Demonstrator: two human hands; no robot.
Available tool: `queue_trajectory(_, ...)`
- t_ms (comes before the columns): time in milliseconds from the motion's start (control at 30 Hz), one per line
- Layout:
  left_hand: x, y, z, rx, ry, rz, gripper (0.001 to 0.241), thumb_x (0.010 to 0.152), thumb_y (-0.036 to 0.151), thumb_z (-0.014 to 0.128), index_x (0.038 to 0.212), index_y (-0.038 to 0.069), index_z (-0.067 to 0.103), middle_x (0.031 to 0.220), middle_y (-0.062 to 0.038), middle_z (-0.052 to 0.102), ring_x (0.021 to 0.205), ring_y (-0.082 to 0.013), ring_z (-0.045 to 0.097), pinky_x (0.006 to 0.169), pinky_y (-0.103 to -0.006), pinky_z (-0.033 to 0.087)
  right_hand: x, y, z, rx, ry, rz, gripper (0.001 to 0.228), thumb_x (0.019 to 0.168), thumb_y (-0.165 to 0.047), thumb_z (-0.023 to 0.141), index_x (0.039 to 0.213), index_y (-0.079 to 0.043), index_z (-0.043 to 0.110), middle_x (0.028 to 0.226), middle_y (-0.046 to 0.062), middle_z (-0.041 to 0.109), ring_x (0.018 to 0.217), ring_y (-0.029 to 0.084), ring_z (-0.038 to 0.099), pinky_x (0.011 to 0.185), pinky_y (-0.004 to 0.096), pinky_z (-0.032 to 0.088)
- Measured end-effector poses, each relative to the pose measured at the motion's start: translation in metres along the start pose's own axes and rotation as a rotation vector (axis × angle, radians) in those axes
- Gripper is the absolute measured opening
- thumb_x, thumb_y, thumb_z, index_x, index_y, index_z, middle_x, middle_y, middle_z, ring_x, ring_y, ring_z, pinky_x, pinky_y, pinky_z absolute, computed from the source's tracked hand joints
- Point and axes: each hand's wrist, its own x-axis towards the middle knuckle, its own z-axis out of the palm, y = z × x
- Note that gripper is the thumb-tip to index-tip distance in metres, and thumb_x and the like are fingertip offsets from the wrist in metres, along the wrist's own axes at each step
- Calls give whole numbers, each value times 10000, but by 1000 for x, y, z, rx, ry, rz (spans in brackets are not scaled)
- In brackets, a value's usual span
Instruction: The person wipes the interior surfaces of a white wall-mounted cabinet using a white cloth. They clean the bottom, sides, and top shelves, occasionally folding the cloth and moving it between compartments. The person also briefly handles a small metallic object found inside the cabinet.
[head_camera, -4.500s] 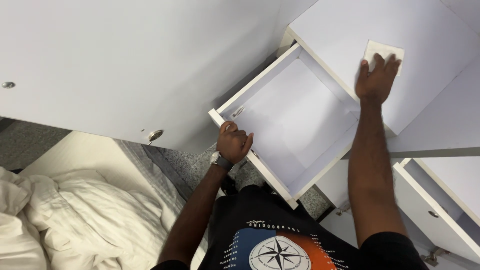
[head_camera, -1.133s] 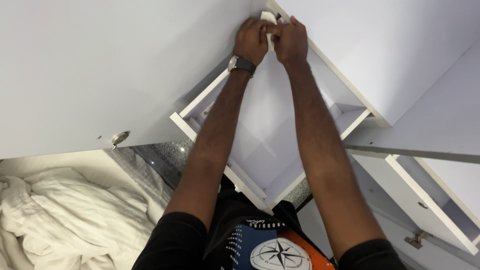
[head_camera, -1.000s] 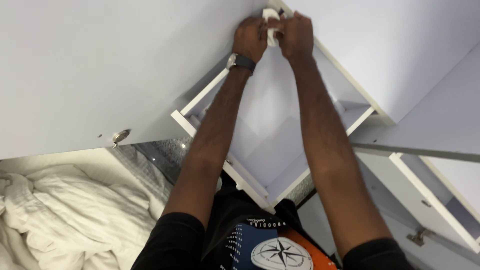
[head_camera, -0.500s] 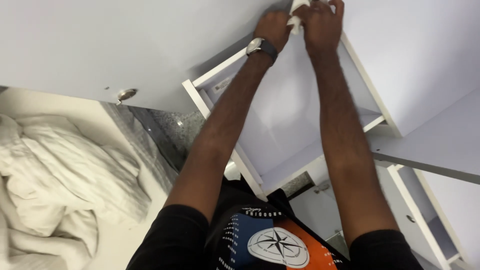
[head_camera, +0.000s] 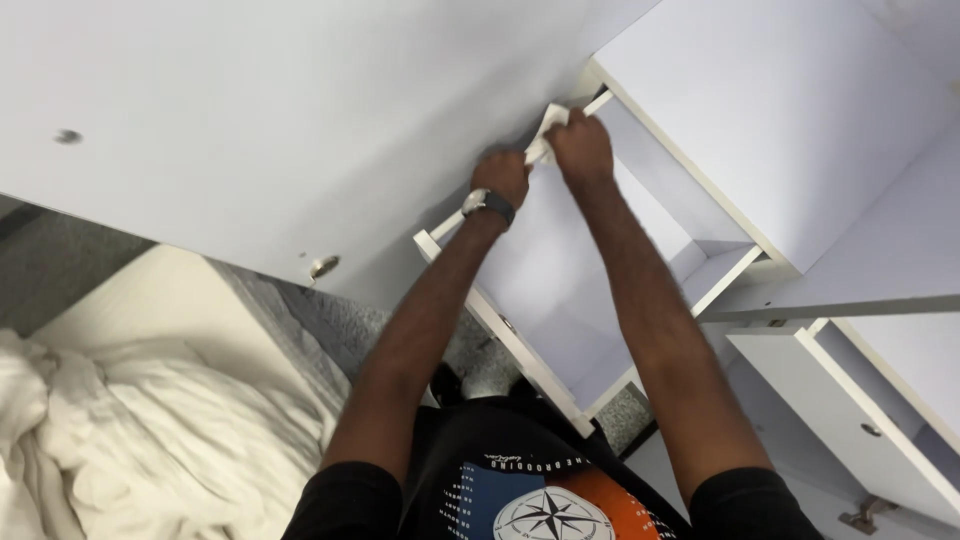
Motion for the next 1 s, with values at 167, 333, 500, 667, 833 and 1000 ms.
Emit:
queue_trajectory(167, -29, 1, -37, 34, -63, -25, 338, 912, 347, 695, 1128, 89, 720, 1088, -173, 742, 1022, -391, 703, 872, -532, 567, -8, -46, -13, 23, -80, 25, 106, 861, -138, 739, 940, -125, 809, 930, 160, 709, 861, 314, 714, 742, 422, 589)
queue_trajectory(333, -64, -14, -70, 103, -176, -93, 517, 924, 427, 704, 1276, 54, 636, 1121, -155, 741, 1037, -357, 719, 866, -501, 583, -29, -99, -37, 113, -125, 109, 172, 919, -155, 708, 1053, -125, 812, 901, 149, 709, 823, 306, 714, 682, 419, 582)
queue_trajectory(500, -102, -36, -110, -33, -97, -95, 644, 933, 331, 677, 1495, 96, 468, 1050, -173, 752, 989, -392, 716, 838, -535, 572, -46, -151, -45, 206, -69, 91, 181, 933, -162, 682, 1055, -148, 815, 869, 138, 707, 752, 278, 705, 632, 396, 580)
queue_trajectory(667, -127, -77, -88, -105, -115, -36, 502, 943, 246, 655, 1417, 124, 543, 1115, -164, 738, 1012, -396, 698, 859, -535, 565, -56, -190, -63, 284, -173, 76, 148, 918, -134, 688, 1008, -153, 804, 821, 77, 717, 756, 232, 711, 631, 374, 579)
queue_trajectory(833, -150, -96, -86, -85, -75, -5, 435, 946, 235, 672, 1350, 90, 604, 1147, -157, 723, 1040, -368, 688, 869, -498, 566, -69, -212, -77, 398, -158, 93, 216, 943, -91, 686, 1108, -156, 809, 811, 96, 726, 678, 219, 688, 530, 358, 558)
queue_trajectory(1000, -152, -98, -87, -235, 57, 72, 462, 915, 167, 722, 1358, 66, 637, 1145, -168, 723, 1054, -346, 695, 896, -452, 563, -67, -208, -94, 462, -99, 84, 261, 909, -24, 722, 1090, -183, 819, 805, 53, 747, 687, 198, 673, 542, 365, 541)
